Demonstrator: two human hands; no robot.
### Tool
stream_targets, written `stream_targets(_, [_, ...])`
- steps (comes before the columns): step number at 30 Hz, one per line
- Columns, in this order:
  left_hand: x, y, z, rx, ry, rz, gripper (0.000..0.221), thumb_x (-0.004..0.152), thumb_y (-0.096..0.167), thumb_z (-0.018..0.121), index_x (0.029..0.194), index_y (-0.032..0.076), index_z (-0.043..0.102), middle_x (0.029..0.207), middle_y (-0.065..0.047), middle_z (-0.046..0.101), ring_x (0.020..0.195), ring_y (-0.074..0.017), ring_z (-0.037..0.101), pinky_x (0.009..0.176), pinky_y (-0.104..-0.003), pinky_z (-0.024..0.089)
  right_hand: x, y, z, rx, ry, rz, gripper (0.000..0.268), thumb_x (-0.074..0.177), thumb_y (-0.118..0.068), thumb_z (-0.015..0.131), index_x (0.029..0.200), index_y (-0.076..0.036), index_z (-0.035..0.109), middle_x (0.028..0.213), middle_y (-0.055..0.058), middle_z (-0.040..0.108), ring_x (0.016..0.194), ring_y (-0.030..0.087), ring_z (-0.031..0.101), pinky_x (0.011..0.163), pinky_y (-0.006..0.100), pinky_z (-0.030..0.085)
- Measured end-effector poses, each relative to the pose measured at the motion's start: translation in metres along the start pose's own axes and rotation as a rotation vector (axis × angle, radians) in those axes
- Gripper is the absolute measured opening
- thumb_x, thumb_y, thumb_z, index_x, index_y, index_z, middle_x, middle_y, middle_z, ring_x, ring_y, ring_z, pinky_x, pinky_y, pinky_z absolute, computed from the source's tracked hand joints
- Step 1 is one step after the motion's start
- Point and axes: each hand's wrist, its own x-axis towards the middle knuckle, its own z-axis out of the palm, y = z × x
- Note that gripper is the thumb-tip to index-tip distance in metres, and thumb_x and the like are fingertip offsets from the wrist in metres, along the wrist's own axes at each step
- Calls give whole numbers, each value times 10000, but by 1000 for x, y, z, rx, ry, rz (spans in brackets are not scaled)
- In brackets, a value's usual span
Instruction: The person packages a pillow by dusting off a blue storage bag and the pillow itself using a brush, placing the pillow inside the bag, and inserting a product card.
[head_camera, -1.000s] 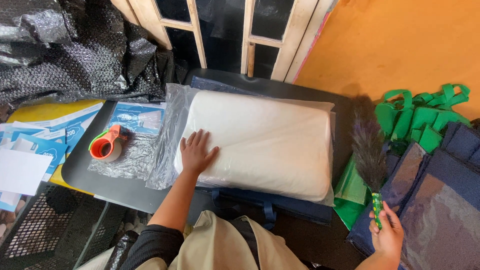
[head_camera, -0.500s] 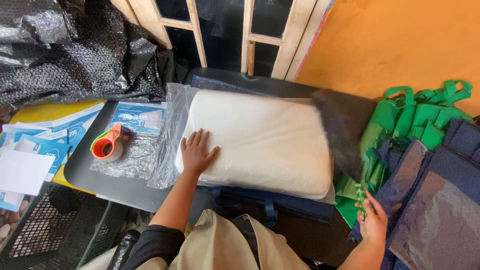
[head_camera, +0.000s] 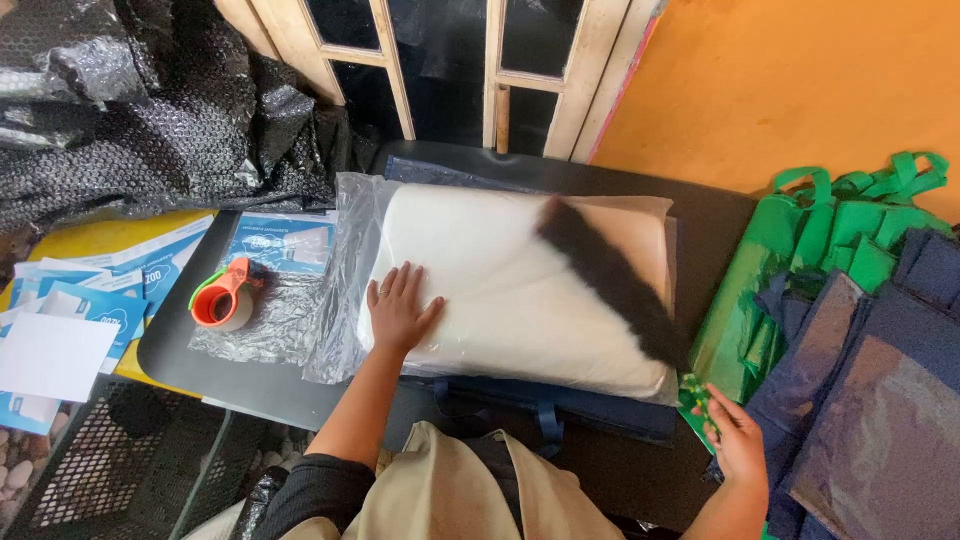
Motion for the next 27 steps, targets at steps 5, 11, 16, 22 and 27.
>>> stream_targets(5, [-2,-8,1,-110,27,-2,688,981,625,431,1517,196,485,1625,-46,409,1516,-271,327,1218,-546,151,15,28,15,-291,612,-270,321,1074,-237,644,1390,-186,671,905,58,718,558,98,492,575,278,441])
stream_targets(11, [-37,-51,-19,-585,158,-489,727,934,496,566,1504,61,448,1547,-167,461,1452,-370,390,1157,-543,301,27,73,0,-1029,830,-217,326,970,-427,700,1260,-296,768,1439,235,566,1333,420,478,1066,566,370])
stream_targets(16, [-70,-86,-15,-602,-249,-759,1009,869,848,384,1529,87,440,1654,-164,305,1531,-363,269,1231,-528,172,24,26,73,-577,599,-307,626,1029,-502,598,1483,-71,580,1412,250,587,1333,425,499,1121,535,352])
stream_targets(22, [-67,-89,-24,-578,-446,-681,877,990,832,242,1430,175,620,1548,-168,510,1511,-360,337,1228,-521,192,14,9,142,-296,462,-186,665,984,-517,724,1341,30,599,1275,324,612,1299,470,519,1080,542,362])
stream_targets(27, [-39,-47,-150,-1074,-384,-927,1049,822,787,632,1605,127,400,1638,-286,283,1496,-455,294,1226,-557,259,-21,-29,116,-485,442,-246,671,1095,-551,583,1188,108,671,1161,404,638,1237,559,535,1057,586,371])
